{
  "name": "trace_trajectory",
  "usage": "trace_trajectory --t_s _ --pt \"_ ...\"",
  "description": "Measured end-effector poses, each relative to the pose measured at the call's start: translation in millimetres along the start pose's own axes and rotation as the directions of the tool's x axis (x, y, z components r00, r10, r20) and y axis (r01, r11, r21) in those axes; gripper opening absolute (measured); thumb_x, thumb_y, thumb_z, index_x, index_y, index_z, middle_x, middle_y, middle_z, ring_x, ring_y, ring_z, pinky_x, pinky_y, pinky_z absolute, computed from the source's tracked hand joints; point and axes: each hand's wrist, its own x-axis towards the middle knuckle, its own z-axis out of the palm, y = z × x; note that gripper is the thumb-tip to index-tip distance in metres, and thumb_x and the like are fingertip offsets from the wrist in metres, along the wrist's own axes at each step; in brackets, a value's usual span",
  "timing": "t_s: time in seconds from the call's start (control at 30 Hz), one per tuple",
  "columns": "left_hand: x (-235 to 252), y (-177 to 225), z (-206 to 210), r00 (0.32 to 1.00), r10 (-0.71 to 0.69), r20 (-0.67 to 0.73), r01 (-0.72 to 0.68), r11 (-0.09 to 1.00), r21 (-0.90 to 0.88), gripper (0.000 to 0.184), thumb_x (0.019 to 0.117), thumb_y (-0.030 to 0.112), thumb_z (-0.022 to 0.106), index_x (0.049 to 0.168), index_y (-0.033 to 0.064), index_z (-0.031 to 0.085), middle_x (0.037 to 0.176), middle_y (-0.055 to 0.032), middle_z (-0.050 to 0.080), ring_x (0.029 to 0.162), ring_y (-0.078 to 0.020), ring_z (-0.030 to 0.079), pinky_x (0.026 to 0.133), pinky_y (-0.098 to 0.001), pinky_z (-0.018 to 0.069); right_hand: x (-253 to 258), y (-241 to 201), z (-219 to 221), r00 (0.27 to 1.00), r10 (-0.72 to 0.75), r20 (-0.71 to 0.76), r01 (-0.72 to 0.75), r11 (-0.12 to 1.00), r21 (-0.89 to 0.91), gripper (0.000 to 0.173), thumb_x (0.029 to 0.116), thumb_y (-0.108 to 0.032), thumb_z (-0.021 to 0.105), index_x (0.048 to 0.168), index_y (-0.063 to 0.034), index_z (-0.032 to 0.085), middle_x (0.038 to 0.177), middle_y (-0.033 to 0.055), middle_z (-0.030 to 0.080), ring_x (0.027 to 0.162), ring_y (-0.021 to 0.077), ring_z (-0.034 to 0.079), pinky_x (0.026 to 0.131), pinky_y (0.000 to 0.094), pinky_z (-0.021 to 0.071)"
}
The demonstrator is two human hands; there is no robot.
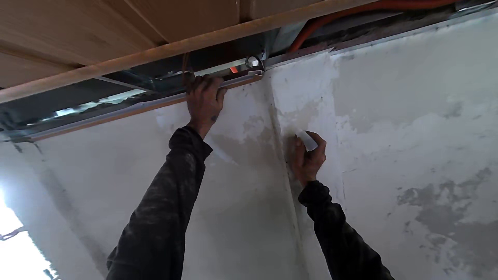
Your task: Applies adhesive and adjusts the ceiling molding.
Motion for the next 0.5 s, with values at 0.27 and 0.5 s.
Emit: trace_trajectory --t_s 0.27,0.5 --pt "4 9 -3 0.998 -0.033 0.052 0.035 0.999 -0.038 0.027 0.1008 0.024 0.062 0.116 0.0038 0.072 0.114 -0.0204 0.071 0.109 -0.0399 0.067 0.099 -0.0577 0.0471 0 3 1 1.0 -0.014 -0.003 0.014 1.0 -0.001 0.036 0.1033 -0.024 0.058 0.123 0.0063 0.058 0.106 0.017 0.072 0.093 0.0158 0.071 0.08 0.0316 0.0591" --pt "10 16 1 0.998 -0.009 0.066 0.012 0.999 -0.04 0.025 0.1013 0.023 0.061 0.117 0.0065 0.073 0.115 -0.0177 0.072 0.108 -0.0386 0.067 0.092 -0.0562 0.05 -1 1 -1 1.0 0.014 0.011 -0.015 1.0 0.017 0.037 0.1019 -0.022 0.06 0.124 0.0078 0.058 0.105 0.0173 0.072 0.091 0.0147 0.071 0.08 0.0295 0.0588"
